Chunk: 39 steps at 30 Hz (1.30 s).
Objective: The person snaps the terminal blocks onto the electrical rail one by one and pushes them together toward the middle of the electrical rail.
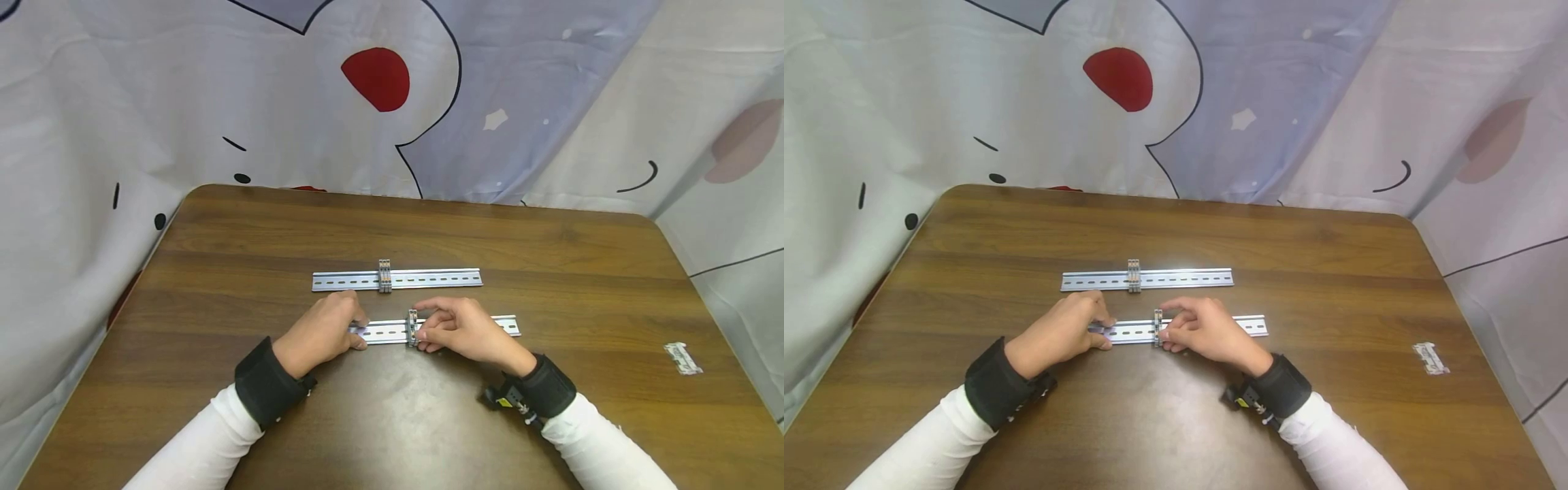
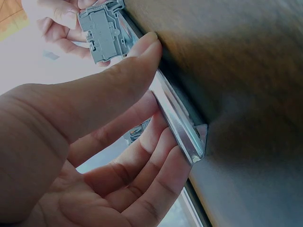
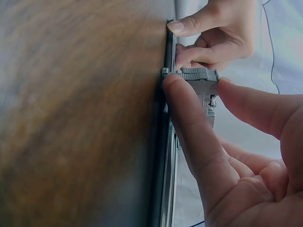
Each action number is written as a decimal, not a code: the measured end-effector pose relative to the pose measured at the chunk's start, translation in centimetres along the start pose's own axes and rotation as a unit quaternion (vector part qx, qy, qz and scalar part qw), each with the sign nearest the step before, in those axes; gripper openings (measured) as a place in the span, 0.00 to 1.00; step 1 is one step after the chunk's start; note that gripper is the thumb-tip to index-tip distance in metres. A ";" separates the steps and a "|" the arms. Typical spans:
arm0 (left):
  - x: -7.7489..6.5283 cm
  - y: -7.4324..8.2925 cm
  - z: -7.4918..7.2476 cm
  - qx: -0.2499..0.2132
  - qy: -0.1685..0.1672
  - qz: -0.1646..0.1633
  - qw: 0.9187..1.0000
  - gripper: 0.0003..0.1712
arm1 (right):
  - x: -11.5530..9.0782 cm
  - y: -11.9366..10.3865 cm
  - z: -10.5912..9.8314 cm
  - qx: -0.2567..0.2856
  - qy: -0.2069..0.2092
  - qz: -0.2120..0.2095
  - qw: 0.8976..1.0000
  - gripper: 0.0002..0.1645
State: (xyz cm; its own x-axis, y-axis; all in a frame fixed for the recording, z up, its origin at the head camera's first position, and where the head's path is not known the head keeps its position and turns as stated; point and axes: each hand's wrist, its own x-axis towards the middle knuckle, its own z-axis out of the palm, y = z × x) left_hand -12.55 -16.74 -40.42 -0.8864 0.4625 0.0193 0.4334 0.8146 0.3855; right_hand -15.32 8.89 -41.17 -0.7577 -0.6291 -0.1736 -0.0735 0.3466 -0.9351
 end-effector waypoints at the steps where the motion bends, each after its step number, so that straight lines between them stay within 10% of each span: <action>1: 0.0 0.0 0.0 0.000 -0.001 0.001 1.000 0.10 | 0.0 0.0 0.0 -0.003 0.001 -0.001 1.000 0.28; 13: 0.5 0.0 0.6 -0.007 -0.006 0.014 1.000 0.09 | -1.7 0.7 -1.5 -0.101 0.044 0.032 0.993 0.28; 19: 0.2 -0.4 0.2 -0.002 -0.001 0.007 1.000 0.11 | -3.0 1.7 -4.1 -0.265 0.094 0.058 0.958 0.28; 25: -0.1 -1.0 -0.2 -0.008 -0.001 -0.009 1.000 0.13 | -5.1 3.0 -7.8 -0.315 0.115 0.105 0.936 0.30; 39: 0.1 -1.2 -0.3 -0.013 0.006 -0.009 1.000 0.13 | -14.4 7.2 -18.9 -0.449 0.194 0.248 0.836 0.35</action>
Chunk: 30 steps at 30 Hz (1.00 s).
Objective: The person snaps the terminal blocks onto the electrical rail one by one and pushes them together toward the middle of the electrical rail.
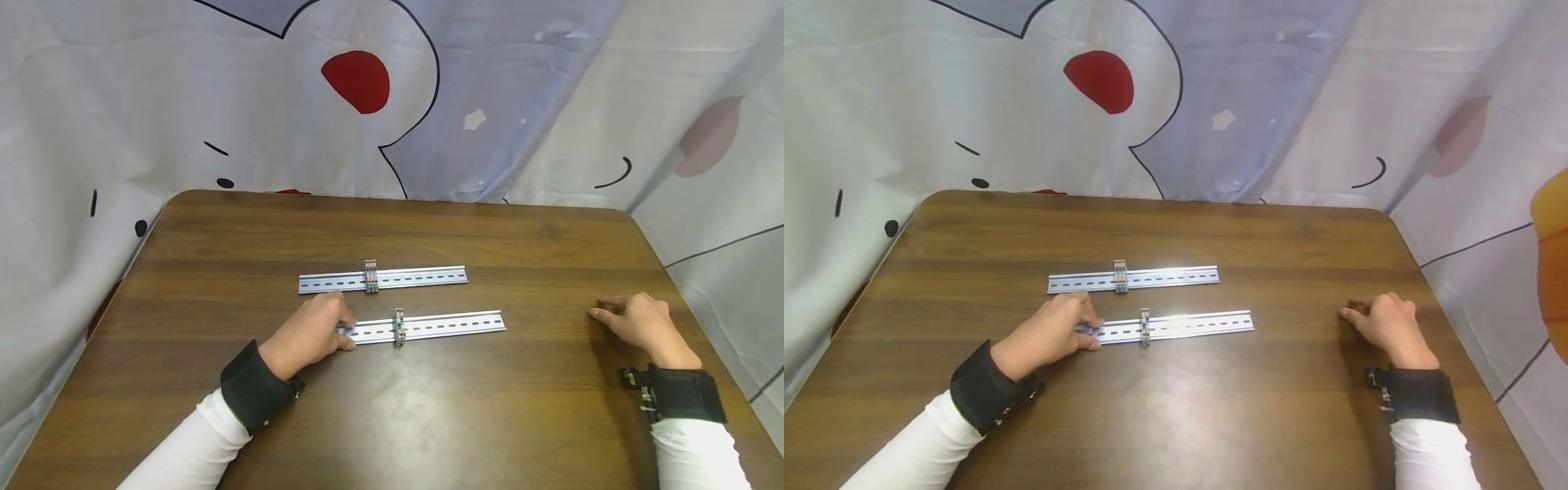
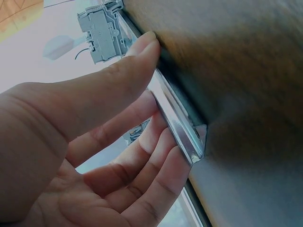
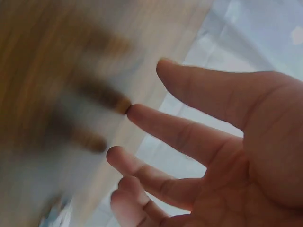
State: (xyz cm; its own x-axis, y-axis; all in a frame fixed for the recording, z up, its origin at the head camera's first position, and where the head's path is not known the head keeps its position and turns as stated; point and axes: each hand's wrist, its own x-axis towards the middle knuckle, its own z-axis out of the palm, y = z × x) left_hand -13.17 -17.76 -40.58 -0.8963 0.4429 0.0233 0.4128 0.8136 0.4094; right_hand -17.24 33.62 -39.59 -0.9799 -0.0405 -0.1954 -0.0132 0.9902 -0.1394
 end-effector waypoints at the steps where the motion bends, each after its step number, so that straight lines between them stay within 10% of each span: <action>1: 0.0 0.0 0.0 0.001 0.000 0.001 1.000 0.13 | -0.3 0.8 -0.1 -0.007 -0.002 0.010 1.000 0.37; 7: 0.1 0.1 0.2 0.004 -0.002 -0.001 1.000 0.13 | -2.1 4.9 -0.3 -0.041 -0.045 0.047 0.997 0.50; 15: 0.1 0.0 0.1 0.001 -0.002 -0.009 1.000 0.14 | -3.7 7.3 -0.1 -0.001 -0.030 0.010 1.000 0.44; 30: 0.0 -0.2 0.0 -0.002 0.006 0.005 1.000 0.13 | -4.1 1.9 0.5 0.055 0.046 -0.064 0.995 0.20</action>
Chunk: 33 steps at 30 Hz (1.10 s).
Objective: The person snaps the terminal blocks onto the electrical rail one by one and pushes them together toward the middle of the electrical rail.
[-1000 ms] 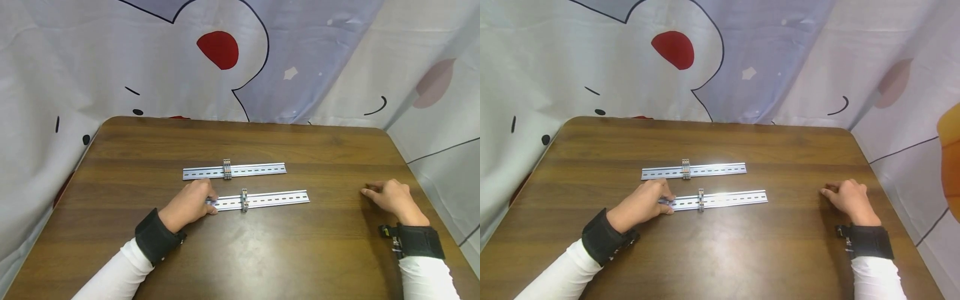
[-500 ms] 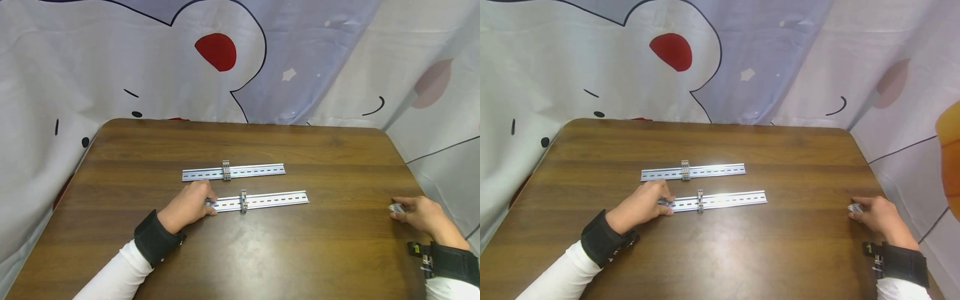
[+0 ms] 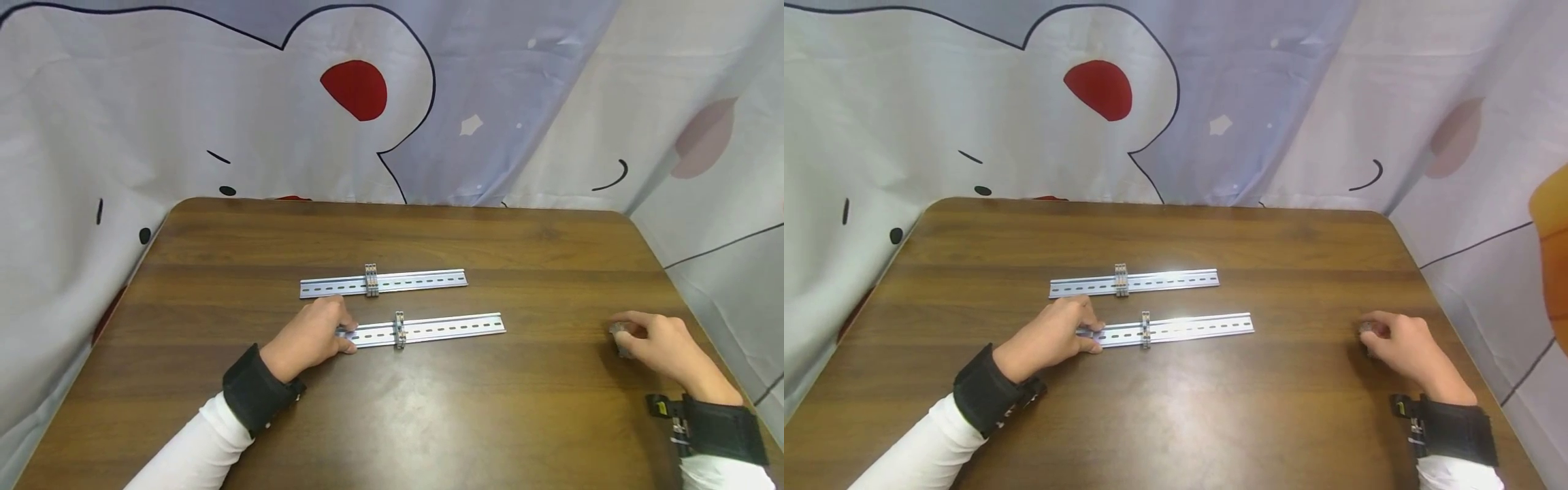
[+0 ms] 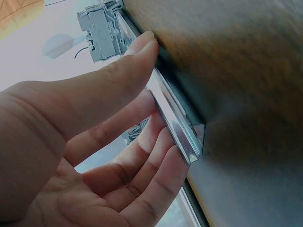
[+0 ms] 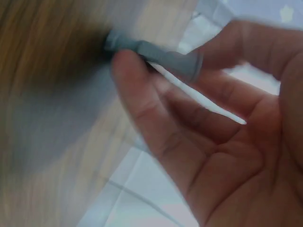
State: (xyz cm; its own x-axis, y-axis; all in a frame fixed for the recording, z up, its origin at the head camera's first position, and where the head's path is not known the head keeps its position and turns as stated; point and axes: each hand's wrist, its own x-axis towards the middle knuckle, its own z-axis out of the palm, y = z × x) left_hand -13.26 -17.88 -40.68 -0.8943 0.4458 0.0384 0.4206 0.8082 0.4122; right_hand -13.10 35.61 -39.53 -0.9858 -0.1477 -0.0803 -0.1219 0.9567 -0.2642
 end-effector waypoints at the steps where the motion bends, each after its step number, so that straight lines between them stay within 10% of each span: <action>1: 0.0 0.0 0.0 0.000 0.000 -0.002 1.000 0.13 | 0.2 -0.4 0.1 -0.002 0.009 -0.007 1.000 0.19; 11: 0.1 0.1 0.3 0.000 -0.004 -0.003 1.000 0.14 | 1.3 -3.3 0.8 0.005 0.049 -0.100 0.994 0.13; 24: 0.0 0.1 0.2 0.001 -0.004 -0.001 1.000 0.15 | 3.1 -7.4 3.0 0.148 -0.018 -0.112 0.983 0.19; 33: 0.1 0.0 0.1 0.005 -0.004 -0.007 1.000 0.15 | 4.3 -10.6 4.3 0.231 -0.027 -0.046 0.972 0.15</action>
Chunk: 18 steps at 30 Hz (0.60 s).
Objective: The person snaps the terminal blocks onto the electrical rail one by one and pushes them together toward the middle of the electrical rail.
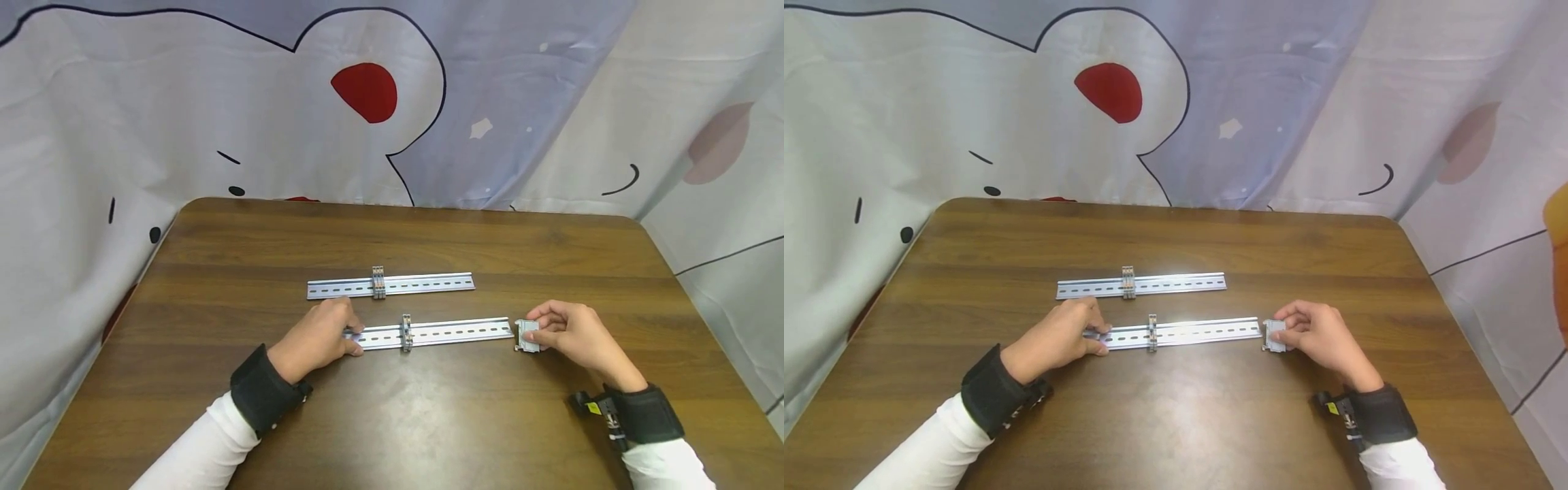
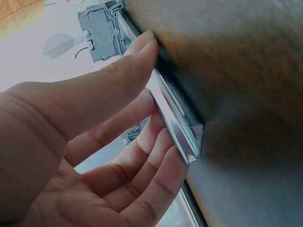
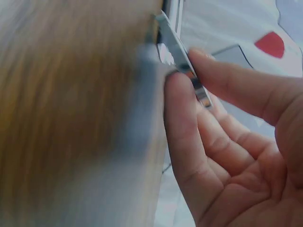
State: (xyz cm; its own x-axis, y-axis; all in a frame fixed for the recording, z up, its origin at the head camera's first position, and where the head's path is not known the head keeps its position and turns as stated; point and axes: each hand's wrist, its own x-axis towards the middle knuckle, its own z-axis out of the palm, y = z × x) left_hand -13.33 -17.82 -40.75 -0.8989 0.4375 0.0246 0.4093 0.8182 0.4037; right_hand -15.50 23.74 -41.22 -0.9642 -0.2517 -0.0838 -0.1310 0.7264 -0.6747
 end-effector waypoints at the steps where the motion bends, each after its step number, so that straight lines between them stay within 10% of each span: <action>1: 0.0 0.0 0.0 0.000 -0.001 -0.001 1.000 0.15 | 0.2 -0.2 0.2 -0.003 0.002 -0.001 1.000 0.15; 9: 0.0 0.2 0.1 -0.002 -0.010 -0.008 1.000 0.16 | 1.0 -1.6 1.2 -0.019 0.013 -0.004 1.000 0.15; 18: 0.1 0.0 -0.1 0.002 -0.009 -0.011 1.000 0.15 | 1.6 -4.6 2.3 -0.160 0.080 -0.073 0.981 0.09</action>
State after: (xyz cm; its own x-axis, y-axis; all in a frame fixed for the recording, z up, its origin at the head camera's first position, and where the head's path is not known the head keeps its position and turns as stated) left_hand -13.39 -17.77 -40.68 -0.9045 0.4265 -0.0012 0.3905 0.8293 0.3998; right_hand -15.89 18.58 -39.93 -0.9501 -0.2831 0.1312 -0.3120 0.8597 -0.4045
